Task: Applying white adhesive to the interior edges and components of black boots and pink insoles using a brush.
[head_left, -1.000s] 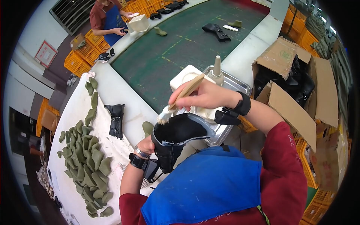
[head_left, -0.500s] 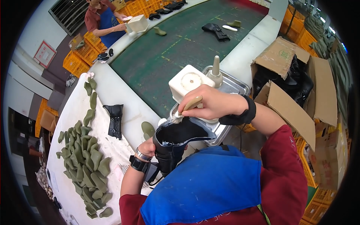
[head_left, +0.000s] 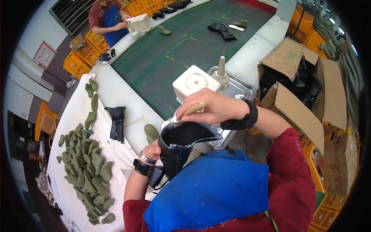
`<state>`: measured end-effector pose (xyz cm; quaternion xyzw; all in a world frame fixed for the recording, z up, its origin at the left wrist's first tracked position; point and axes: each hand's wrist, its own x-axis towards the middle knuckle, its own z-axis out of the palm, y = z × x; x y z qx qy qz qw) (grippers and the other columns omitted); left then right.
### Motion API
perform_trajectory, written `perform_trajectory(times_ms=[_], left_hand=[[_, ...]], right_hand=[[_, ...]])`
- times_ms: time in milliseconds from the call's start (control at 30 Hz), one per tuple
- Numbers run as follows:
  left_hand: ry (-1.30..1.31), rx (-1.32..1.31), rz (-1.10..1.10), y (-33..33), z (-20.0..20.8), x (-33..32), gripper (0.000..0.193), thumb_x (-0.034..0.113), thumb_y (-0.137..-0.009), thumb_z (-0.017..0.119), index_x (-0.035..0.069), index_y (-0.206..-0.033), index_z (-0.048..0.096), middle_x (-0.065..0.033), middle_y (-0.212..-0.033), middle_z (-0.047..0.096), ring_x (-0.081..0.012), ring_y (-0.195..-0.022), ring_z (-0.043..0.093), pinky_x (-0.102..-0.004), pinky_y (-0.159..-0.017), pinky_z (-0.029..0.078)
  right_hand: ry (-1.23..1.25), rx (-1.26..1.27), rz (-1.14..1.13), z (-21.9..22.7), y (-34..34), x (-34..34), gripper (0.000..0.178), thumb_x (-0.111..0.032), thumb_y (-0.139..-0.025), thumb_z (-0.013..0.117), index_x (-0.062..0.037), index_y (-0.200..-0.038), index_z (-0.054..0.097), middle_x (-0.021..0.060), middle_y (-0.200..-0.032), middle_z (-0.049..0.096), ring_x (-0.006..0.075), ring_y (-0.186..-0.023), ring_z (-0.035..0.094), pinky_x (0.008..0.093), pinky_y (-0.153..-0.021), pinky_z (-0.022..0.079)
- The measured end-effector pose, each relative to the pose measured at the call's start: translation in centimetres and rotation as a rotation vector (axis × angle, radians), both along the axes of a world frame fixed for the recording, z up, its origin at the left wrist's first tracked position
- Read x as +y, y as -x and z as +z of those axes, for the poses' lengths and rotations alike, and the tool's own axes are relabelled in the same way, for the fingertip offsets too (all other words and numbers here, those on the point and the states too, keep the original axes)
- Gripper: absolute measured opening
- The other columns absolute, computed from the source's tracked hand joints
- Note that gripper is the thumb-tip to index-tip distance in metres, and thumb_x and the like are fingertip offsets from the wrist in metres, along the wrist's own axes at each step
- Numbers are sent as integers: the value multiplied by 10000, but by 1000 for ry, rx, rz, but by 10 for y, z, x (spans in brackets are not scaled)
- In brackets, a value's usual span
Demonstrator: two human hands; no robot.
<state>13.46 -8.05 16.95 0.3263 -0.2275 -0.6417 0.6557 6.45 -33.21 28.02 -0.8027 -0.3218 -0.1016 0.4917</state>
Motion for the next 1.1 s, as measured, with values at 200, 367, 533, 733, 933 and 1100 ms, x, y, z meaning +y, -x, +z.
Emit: perform_trajectory(times_ms=[200,367,533,733,933,1100], left_hand=[[21,18,25,5,15,-3,1007,465,-564,775,-3,-1326,311,-225,-1196,488,-354,-1080,512,-444,-904,433],[58,23,66,2,14,-1,993,455,-573,772,-4,-1325,312,-217,-1195,487,-345,-1086,508,-430,-900,439],[-9,11,80,2,5,4,991,447,-575,772,-10,-1324,310,-219,-1196,486,-343,-1087,508,-428,-904,435],[-28,-29,129,-1,0,10,1020,435,-558,784,-22,-1329,295,-232,-1197,484,-340,-1088,508,-426,-911,429],[-35,-76,151,-6,-2,14,1045,416,-540,806,-25,-1332,286,-218,-1211,482,-328,-1104,498,-416,-926,413],[-111,-203,133,-7,19,5,1097,392,-542,815,-30,-1359,217,-134,-1326,393,-202,-1198,407,-321,-1011,307]], right_hand=[[0,-95,0,-8,-2,-3,109,-83,-787,621,-30,-881,632,102,-802,636,261,-720,614,318,-638,482],[147,-49,-82,-15,7,-17,107,-107,-779,632,-27,-849,626,99,-768,630,258,-700,613,318,-620,479],[16,-74,-71,0,3,-11,94,-74,-787,624,-25,-866,632,98,-788,636,240,-696,613,302,-616,473],[-58,-24,-4,-14,-2,-6,104,-60,-792,627,-16,-885,642,100,-820,648,215,-719,622,281,-643,481],[-25,107,-118,-29,8,-27,114,-95,-801,614,0,-860,634,85,-742,647,146,-617,606,240,-589,486],[-118,317,-290,-29,16,-43,154,-146,-823,597,0,-862,626,61,-723,629,105,-627,587,229,-584,479]])
